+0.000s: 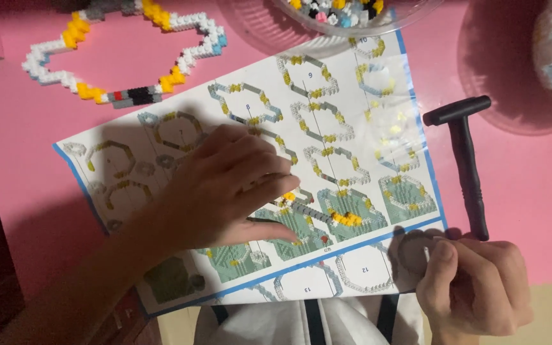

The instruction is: Assembling a structure using small interlocking plastic blocks and a small mallet following a printed guide.

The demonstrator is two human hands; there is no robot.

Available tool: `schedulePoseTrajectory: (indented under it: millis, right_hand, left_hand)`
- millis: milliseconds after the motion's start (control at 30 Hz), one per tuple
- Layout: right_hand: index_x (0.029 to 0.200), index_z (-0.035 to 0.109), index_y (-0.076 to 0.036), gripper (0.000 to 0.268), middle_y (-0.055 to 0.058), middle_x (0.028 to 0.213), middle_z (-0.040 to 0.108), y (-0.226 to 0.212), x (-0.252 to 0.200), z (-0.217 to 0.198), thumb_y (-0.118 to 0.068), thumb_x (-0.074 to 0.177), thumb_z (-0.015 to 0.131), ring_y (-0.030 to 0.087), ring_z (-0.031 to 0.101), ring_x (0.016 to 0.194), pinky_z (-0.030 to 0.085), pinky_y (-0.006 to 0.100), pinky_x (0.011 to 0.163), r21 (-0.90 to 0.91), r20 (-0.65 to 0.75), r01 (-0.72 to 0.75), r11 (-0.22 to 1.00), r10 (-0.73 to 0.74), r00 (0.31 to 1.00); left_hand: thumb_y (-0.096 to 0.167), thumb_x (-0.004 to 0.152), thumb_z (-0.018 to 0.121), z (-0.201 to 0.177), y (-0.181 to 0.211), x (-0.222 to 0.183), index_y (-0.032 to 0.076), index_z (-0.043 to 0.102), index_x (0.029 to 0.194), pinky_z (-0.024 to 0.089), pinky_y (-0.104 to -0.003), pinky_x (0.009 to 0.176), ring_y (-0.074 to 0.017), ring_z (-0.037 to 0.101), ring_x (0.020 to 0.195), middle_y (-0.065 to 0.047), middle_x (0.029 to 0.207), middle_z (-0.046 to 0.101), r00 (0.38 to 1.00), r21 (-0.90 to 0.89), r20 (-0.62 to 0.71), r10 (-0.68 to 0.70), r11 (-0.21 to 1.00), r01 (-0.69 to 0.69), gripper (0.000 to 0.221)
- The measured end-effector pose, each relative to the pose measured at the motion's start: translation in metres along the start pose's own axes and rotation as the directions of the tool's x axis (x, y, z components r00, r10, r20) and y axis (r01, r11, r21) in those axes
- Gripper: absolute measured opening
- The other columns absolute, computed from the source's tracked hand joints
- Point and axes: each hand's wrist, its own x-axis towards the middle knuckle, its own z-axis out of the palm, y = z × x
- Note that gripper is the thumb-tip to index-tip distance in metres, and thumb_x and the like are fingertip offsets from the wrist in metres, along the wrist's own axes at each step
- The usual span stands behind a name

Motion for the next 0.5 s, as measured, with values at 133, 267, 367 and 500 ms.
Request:
schedulePoseTrajectory:
  millis: [133, 267, 367, 500]
  right_hand:
    - [0.09, 0.071, 0.012, 0.02, 0.026, 0.09, 0.067, -0.009, 0.006, -0.003, 0.01, 0.11, 0.074, 0.036, 0.059, 0.08, 0.045, 0.041, 0.072, -0.022, 0.049, -0.082, 0.996, 0.083, 0.995]
    - [0.091, 0.071, 0.013, 0.019, 0.025, 0.089, 0.065, -0.013, 0.009, -0.004, 0.012, 0.109, 0.074, 0.034, 0.058, 0.08, 0.044, 0.04, 0.071, 0.005, 0.058, -0.103, 0.995, 0.103, 0.993]
    - [0.093, 0.071, 0.013, 0.019, 0.027, 0.094, 0.066, -0.013, 0.009, -0.005, 0.011, 0.111, 0.076, 0.036, 0.06, 0.084, 0.048, 0.041, 0.074, -0.034, 0.111, -0.13, 0.991, 0.133, 0.985]
    - [0.091, 0.07, 0.012, 0.02, 0.027, 0.09, 0.065, -0.008, 0.007, -0.003, 0.009, 0.11, 0.075, 0.036, 0.06, 0.081, 0.045, 0.041, 0.075, -0.021, 0.098, -0.104, 0.994, 0.105, 0.99]
  left_hand:
    - [0.066, 0.081, 0.101, 0.0, -0.002, -0.001, 0.01, 0.066, 0.112, 0.048, -0.042, 0.096, -0.0244, 0.061, 0.102, -0.006, 0.109, 0.065, 1.0, -0.002, 0.027, -0.008, 1.0, 0.008, 0.073]
    - [0.059, 0.083, 0.105, -0.001, -0.002, 0.002, 0.011, 0.067, 0.11, 0.049, -0.042, 0.093, -0.0253, 0.062, 0.101, -0.006, 0.108, 0.066, 1.0, -0.035, -0.002, -0.007, 0.999, 0.007, 0.067]
    - [0.045, 0.088, 0.105, 0.001, -0.002, 0.001, 0.013, 0.065, 0.109, 0.049, -0.042, 0.094, -0.0241, 0.064, 0.102, -0.005, 0.107, 0.066, 1.0, -0.041, -0.004, -0.012, 0.999, 0.012, 0.056]
    - [0.038, 0.087, 0.106, 0.008, 0.008, -0.001, 0.011, 0.072, 0.11, 0.046, -0.044, 0.102, -0.0242, 0.062, 0.11, -0.005, 0.116, 0.066, 1.0, -0.041, -0.019, 0.021, 0.999, -0.021, 0.049]
